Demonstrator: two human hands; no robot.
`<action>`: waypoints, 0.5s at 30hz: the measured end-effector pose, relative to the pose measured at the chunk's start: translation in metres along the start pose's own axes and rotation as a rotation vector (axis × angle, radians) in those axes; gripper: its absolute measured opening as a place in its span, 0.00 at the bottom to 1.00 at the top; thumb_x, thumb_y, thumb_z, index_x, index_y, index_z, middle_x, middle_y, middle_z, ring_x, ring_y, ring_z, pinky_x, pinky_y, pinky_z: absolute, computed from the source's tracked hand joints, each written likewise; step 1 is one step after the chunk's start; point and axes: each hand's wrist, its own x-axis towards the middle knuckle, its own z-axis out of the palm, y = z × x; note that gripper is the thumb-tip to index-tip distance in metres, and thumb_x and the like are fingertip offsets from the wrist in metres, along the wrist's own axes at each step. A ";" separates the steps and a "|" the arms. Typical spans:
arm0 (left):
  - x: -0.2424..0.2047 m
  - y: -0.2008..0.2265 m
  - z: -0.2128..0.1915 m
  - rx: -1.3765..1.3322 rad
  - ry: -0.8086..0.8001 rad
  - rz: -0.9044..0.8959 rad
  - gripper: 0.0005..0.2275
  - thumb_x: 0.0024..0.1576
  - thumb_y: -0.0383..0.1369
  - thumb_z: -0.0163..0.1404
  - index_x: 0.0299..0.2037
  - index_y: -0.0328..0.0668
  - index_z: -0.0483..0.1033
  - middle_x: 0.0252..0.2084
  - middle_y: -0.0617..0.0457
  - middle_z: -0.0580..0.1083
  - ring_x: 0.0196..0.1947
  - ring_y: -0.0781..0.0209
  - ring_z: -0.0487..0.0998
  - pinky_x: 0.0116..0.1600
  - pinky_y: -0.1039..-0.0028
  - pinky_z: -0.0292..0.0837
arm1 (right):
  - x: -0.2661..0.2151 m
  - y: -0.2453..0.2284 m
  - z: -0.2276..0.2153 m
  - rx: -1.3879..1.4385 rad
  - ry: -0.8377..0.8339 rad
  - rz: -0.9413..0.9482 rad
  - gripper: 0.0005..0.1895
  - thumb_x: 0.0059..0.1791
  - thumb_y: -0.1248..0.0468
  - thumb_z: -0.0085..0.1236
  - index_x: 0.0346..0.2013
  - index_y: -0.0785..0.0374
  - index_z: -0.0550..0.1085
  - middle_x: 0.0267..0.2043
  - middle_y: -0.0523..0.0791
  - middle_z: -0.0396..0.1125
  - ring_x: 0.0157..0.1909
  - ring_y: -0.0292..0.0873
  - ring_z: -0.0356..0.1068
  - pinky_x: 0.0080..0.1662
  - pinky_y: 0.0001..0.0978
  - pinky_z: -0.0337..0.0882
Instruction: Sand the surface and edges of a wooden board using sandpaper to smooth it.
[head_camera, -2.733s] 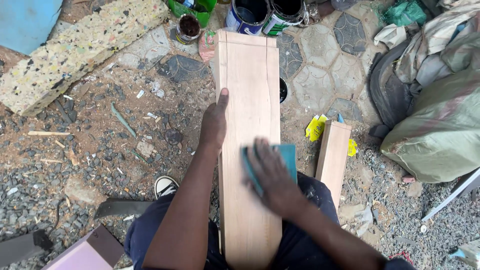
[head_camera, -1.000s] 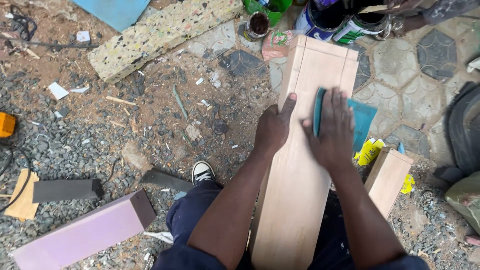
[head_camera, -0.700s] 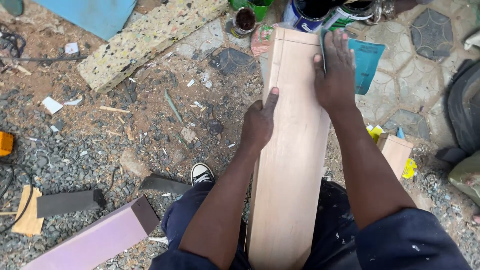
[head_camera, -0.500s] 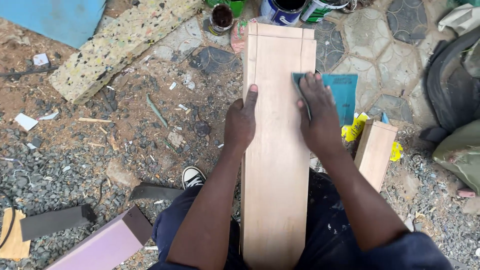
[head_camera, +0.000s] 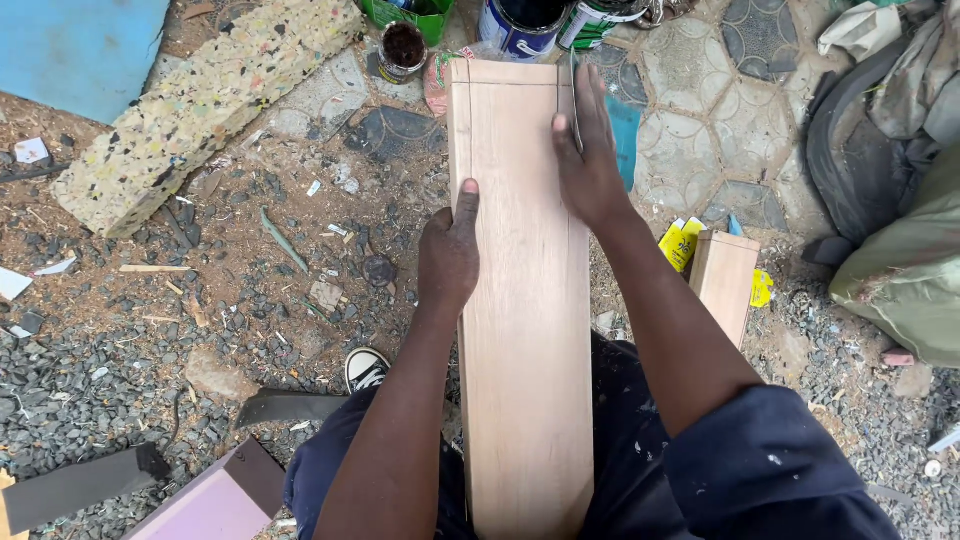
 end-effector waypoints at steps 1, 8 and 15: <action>0.002 -0.001 0.000 0.004 -0.005 0.000 0.38 0.60 0.67 0.34 0.49 0.32 0.76 0.39 0.35 0.76 0.47 0.41 0.80 0.54 0.50 0.73 | -0.021 -0.016 -0.007 0.000 0.003 0.006 0.30 0.66 0.50 0.35 0.80 0.47 0.41 0.83 0.47 0.32 0.82 0.59 0.30 0.76 0.67 0.34; 0.004 -0.003 0.005 -0.005 0.021 -0.019 0.36 0.60 0.66 0.35 0.47 0.36 0.76 0.37 0.40 0.76 0.44 0.45 0.80 0.53 0.54 0.73 | -0.241 0.073 -0.003 -0.197 -0.397 0.240 0.30 0.58 0.56 0.29 0.75 0.64 0.52 0.77 0.51 0.48 0.81 0.48 0.37 0.76 0.46 0.35; 0.005 -0.004 0.007 0.021 0.081 0.020 0.34 0.61 0.64 0.37 0.44 0.33 0.76 0.34 0.40 0.74 0.41 0.46 0.79 0.52 0.54 0.72 | -0.066 -0.018 -0.007 0.865 -0.037 1.006 0.52 0.46 0.24 0.32 0.78 0.44 0.45 0.80 0.47 0.42 0.80 0.52 0.42 0.75 0.50 0.34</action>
